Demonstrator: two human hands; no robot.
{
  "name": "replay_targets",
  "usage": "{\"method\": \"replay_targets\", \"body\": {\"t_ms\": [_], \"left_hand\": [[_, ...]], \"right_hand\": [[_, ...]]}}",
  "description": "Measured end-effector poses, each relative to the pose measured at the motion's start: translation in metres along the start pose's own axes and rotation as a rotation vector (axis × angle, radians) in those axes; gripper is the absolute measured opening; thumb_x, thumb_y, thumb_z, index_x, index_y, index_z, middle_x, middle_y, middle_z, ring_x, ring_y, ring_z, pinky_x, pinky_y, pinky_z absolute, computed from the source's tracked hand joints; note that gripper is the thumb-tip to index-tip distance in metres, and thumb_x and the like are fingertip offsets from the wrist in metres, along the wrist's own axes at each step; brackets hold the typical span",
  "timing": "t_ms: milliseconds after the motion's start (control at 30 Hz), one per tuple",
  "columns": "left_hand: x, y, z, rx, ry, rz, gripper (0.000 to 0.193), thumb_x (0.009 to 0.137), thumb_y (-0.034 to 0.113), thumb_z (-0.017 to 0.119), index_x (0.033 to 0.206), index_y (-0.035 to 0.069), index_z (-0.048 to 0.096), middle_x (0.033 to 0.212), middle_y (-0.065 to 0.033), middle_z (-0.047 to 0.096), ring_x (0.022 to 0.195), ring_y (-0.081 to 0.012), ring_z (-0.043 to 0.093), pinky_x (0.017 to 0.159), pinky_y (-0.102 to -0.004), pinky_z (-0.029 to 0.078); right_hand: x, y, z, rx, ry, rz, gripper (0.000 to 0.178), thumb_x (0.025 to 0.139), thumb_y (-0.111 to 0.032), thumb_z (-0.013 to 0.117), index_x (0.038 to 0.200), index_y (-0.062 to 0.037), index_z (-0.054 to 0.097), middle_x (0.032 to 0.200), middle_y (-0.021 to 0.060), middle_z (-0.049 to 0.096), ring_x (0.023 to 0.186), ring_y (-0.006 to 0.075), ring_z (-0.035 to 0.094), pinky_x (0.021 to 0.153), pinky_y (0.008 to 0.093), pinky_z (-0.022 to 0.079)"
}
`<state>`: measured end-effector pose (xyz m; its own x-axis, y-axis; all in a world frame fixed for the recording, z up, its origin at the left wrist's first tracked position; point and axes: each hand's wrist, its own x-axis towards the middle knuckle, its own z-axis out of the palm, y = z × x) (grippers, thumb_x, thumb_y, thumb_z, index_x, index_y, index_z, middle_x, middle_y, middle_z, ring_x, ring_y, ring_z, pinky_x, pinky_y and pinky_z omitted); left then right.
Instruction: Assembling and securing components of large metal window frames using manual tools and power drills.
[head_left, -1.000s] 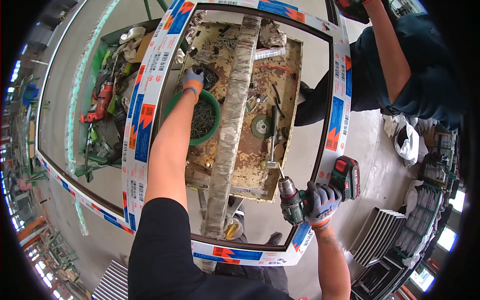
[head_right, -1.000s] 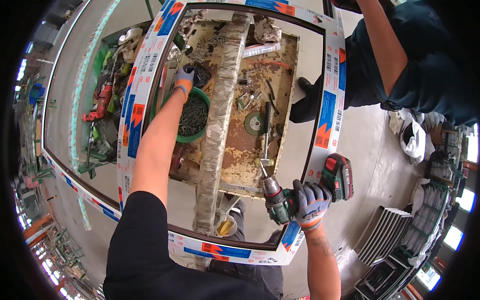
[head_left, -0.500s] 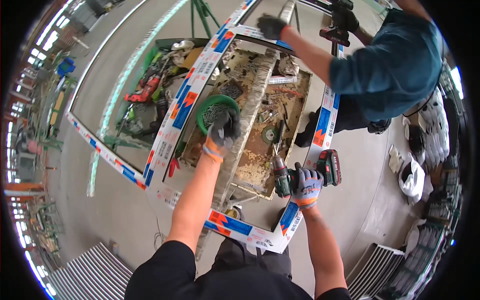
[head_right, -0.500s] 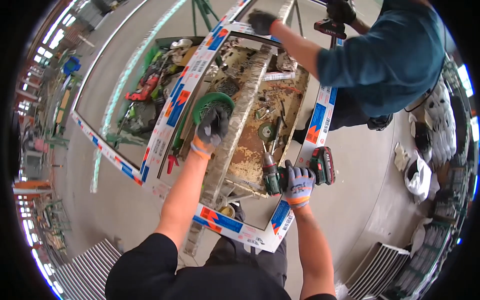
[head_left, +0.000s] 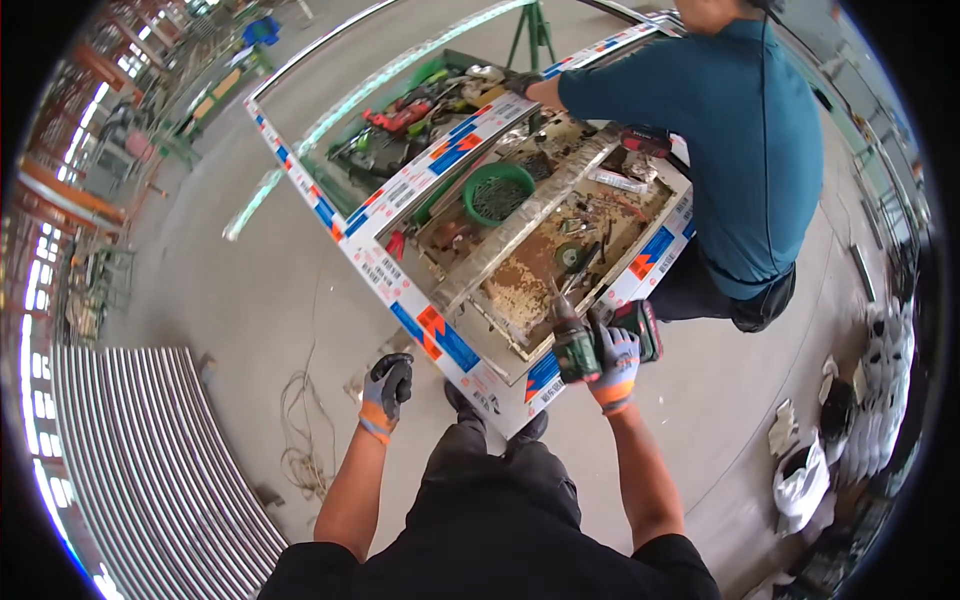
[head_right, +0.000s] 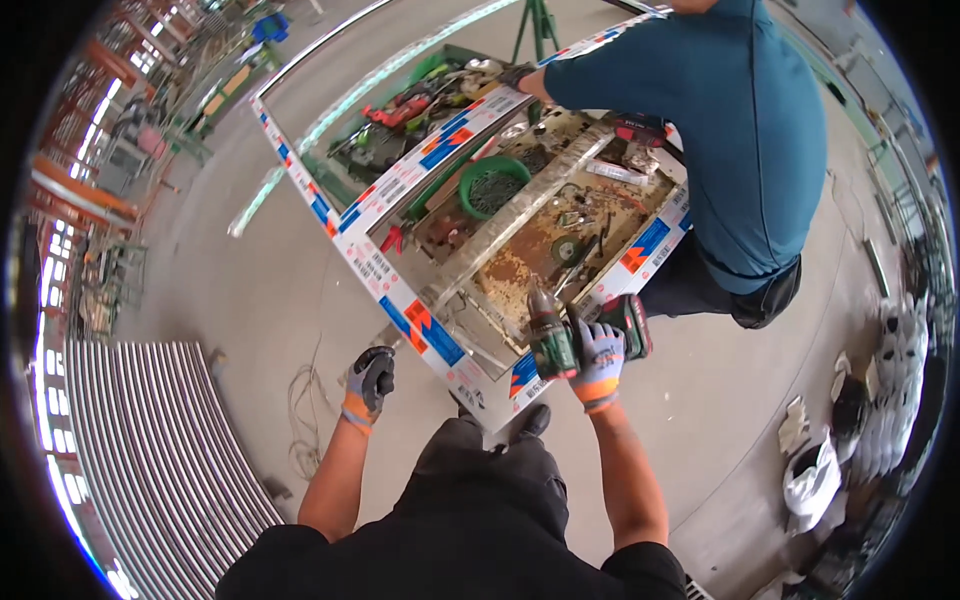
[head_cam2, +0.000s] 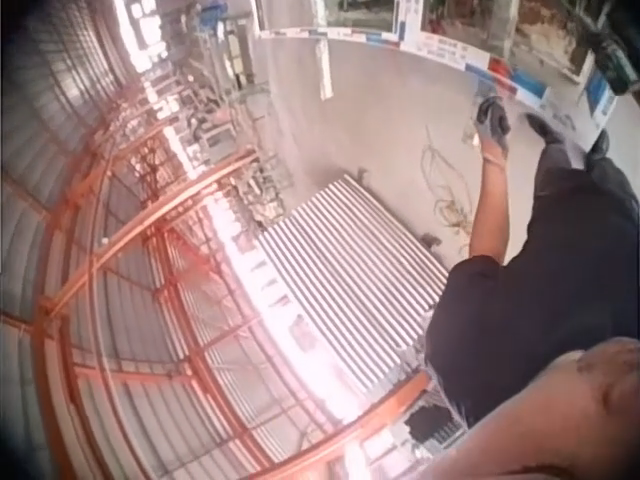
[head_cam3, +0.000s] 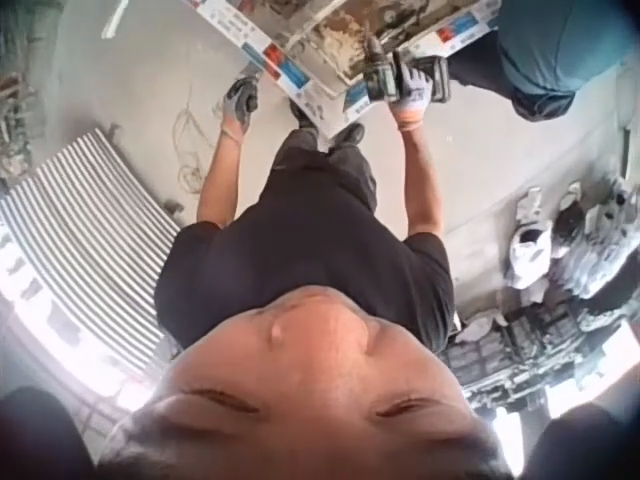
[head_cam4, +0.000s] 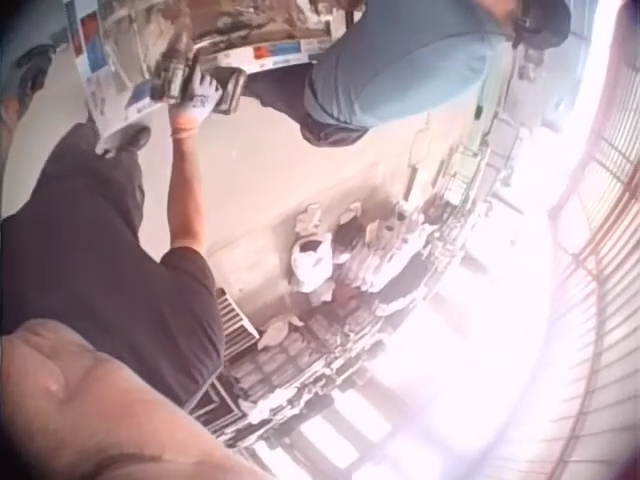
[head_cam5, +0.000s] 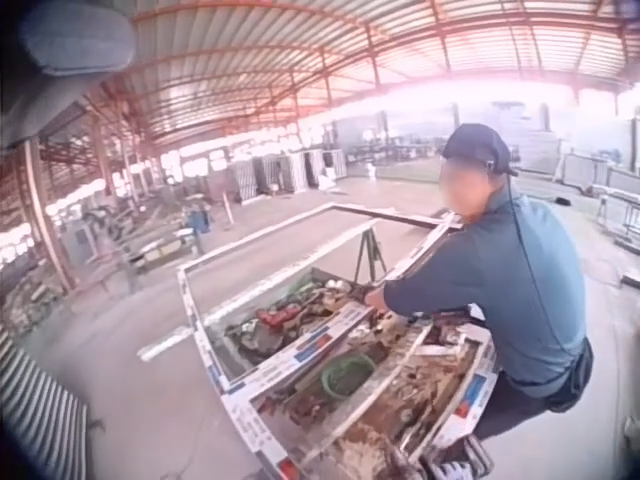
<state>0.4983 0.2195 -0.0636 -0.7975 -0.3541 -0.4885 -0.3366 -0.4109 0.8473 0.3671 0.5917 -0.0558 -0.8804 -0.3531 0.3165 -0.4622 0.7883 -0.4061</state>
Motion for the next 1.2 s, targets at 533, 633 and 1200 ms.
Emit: {"method": "replay_targets", "body": {"t_ms": [533,633,1200], "left_hand": [[-0.059,0.056,0.064,0.346,-0.272,0.301,0.019,0.096,0.019,0.062,0.088,0.002,0.066,0.073,0.0041,0.059,0.065,-0.0019,0.046,0.057,-0.0185,0.035],[-0.061,0.054,0.061,0.330,-0.286,0.269,0.018,0.096,0.018,0.062,0.088,0.002,0.066,0.074,0.0039,0.059,0.065,-0.0021,0.046,0.057,-0.0188,0.036],[-0.046,0.059,0.043,0.352,-0.504,0.204,0.018,0.095,0.019,0.064,0.087,0.003,0.067,0.073,0.0028,0.061,0.065,-0.0047,0.048,0.057,-0.0222,0.039]], "right_hand": [[-0.068,-0.116,-0.053,0.623,-0.211,-0.292,0.024,0.073,-0.010,0.078,0.094,-0.0113,0.067,0.094,0.0071,0.068,0.082,0.0277,0.067,0.071,0.0352,0.054],[-0.068,-0.121,-0.062,0.747,-0.235,-0.180,0.023,0.072,-0.009,0.079,0.091,-0.0110,0.066,0.095,0.0072,0.068,0.081,0.0280,0.067,0.069,0.0341,0.054],[-0.059,-0.100,-0.058,0.639,-0.364,-0.399,0.031,0.080,-0.011,0.075,0.109,-0.0050,0.067,0.102,0.0091,0.070,0.084,0.0270,0.068,0.076,0.0331,0.054]]}}
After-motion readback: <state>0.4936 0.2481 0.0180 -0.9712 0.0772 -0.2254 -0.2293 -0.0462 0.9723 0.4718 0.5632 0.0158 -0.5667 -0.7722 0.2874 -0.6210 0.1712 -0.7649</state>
